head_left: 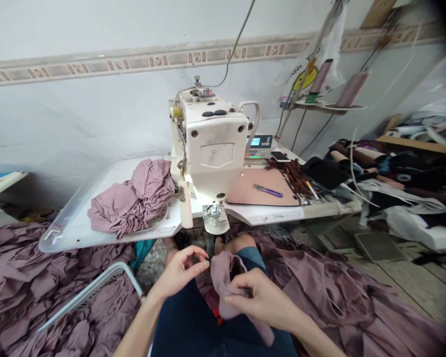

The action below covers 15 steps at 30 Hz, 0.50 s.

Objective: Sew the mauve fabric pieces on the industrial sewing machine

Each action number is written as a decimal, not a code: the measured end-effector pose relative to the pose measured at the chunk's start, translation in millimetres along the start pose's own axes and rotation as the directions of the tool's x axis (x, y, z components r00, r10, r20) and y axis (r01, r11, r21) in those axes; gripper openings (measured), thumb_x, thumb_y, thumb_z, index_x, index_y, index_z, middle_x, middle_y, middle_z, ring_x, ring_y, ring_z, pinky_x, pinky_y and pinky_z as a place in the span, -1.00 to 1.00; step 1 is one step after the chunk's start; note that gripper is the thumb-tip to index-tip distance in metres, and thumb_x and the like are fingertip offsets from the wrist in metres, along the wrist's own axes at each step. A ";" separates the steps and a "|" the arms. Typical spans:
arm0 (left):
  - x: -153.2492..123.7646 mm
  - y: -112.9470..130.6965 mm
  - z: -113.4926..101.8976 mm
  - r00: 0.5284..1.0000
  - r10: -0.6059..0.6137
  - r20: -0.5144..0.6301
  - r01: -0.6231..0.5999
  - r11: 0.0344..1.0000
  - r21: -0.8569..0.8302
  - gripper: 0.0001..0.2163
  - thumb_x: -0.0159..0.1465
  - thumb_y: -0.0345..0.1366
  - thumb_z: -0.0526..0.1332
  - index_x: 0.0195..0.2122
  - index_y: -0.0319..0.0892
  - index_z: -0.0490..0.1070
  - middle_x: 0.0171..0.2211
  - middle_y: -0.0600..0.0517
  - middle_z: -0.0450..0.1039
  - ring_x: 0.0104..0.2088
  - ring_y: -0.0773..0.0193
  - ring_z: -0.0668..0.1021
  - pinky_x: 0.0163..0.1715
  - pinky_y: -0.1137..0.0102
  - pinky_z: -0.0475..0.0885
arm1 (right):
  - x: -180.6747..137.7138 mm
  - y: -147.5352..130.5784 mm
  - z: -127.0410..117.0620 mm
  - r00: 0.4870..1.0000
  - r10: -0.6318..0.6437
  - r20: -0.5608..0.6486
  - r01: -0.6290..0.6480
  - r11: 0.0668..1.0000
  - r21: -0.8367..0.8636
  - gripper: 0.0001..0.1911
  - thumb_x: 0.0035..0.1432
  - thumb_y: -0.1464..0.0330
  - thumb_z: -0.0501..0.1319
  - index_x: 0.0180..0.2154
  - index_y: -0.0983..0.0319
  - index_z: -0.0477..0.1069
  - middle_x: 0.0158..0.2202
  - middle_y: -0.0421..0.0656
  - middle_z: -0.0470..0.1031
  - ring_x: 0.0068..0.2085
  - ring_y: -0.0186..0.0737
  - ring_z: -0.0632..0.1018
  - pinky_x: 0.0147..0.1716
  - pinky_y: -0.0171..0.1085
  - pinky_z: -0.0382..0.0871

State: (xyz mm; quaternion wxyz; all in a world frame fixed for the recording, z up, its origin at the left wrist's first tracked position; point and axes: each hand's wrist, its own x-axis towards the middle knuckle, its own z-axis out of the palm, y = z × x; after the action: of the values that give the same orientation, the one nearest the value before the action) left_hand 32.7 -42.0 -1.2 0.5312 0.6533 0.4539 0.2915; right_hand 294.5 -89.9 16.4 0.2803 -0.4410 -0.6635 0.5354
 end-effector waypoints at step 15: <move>-6.2 12.5 28.9 0.996 -0.018 0.092 0.026 0.995 -0.094 -0.61 0.38 0.06 0.38 -0.27 -0.23 0.60 -0.45 0.08 0.40 -0.44 0.34 0.34 -0.44 0.46 0.22 | -0.1 9.6 -39.6 0.993 -0.027 -0.115 0.027 1.000 -0.003 -0.66 0.32 0.12 0.39 -0.39 0.20 0.73 -0.41 -0.14 0.69 -0.39 -0.16 0.59 -0.37 -0.30 0.40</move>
State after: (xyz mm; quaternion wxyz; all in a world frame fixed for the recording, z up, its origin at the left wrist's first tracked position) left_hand 58.6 -60.3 3.7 0.5852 0.6348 0.4219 0.2768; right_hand 330.7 -71.3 17.9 0.3250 -0.4623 -0.6525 0.5049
